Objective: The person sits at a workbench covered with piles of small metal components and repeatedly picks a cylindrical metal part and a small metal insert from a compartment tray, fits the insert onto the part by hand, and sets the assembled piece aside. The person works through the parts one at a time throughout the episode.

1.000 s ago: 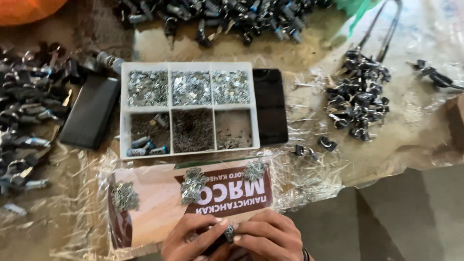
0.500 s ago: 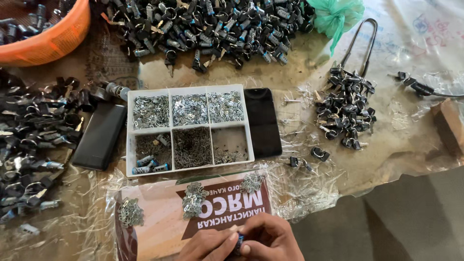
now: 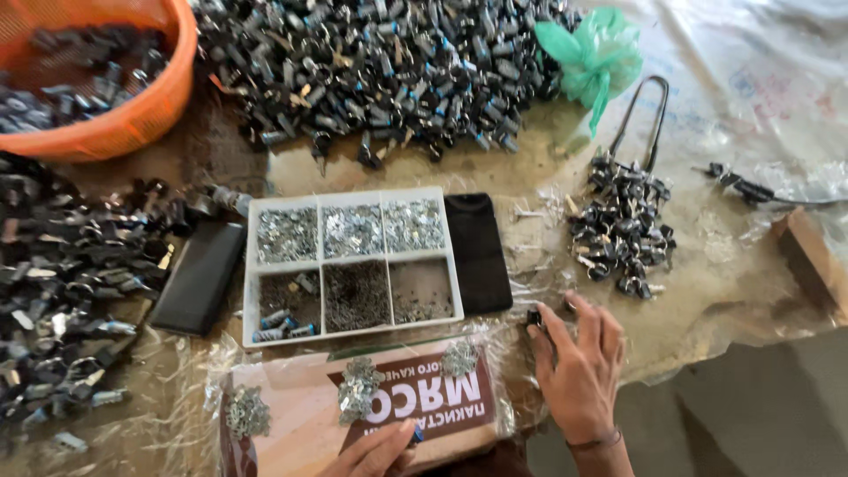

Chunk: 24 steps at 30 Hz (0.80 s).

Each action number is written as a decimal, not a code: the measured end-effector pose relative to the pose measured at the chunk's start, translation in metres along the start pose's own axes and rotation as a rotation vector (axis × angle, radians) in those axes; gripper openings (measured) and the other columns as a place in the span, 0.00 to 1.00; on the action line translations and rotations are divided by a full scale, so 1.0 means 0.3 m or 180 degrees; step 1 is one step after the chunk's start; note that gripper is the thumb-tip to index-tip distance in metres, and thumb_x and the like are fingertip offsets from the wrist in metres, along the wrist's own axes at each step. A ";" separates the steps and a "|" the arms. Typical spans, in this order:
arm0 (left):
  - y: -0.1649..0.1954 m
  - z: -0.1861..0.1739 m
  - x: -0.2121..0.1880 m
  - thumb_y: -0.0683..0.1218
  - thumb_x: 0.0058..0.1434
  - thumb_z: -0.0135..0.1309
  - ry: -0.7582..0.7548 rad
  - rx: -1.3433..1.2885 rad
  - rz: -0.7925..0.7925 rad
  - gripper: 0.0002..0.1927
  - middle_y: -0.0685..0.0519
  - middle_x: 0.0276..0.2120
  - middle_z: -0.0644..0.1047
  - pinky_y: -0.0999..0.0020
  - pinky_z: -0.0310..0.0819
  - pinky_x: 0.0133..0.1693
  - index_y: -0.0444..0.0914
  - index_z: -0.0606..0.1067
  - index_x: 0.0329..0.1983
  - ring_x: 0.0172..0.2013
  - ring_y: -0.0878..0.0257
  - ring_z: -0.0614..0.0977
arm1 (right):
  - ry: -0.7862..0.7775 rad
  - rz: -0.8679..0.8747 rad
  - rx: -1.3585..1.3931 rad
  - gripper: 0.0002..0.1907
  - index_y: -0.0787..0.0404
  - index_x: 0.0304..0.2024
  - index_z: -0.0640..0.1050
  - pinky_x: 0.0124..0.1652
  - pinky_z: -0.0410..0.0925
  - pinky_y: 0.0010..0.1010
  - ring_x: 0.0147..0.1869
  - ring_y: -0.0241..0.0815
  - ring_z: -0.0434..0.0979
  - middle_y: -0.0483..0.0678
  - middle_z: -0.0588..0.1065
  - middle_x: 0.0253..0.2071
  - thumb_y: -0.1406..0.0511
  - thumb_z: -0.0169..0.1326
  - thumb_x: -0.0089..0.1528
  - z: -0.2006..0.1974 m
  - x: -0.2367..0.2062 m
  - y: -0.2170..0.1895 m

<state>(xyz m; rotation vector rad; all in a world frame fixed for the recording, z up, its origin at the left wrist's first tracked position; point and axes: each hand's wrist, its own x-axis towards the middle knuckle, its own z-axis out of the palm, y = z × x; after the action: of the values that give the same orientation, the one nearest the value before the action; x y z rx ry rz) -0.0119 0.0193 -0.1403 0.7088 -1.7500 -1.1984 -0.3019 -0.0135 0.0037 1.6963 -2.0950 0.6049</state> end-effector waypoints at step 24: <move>-0.125 0.050 0.159 0.57 0.70 0.54 -0.0882 -0.2539 -0.4098 0.18 0.58 0.35 0.75 0.81 0.69 0.40 0.37 0.78 0.45 0.34 0.75 0.73 | -0.0867 -0.0381 0.3867 0.13 0.64 0.38 0.85 0.40 0.73 0.34 0.32 0.38 0.83 0.47 0.84 0.29 0.72 0.71 0.50 0.111 -0.238 -0.008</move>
<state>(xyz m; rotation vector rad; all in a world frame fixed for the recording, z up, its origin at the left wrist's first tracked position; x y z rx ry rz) -0.0478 -0.0275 -0.1610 1.2077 -0.6721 -2.7134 -0.2860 0.0262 -0.0627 2.5546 -1.8121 1.9600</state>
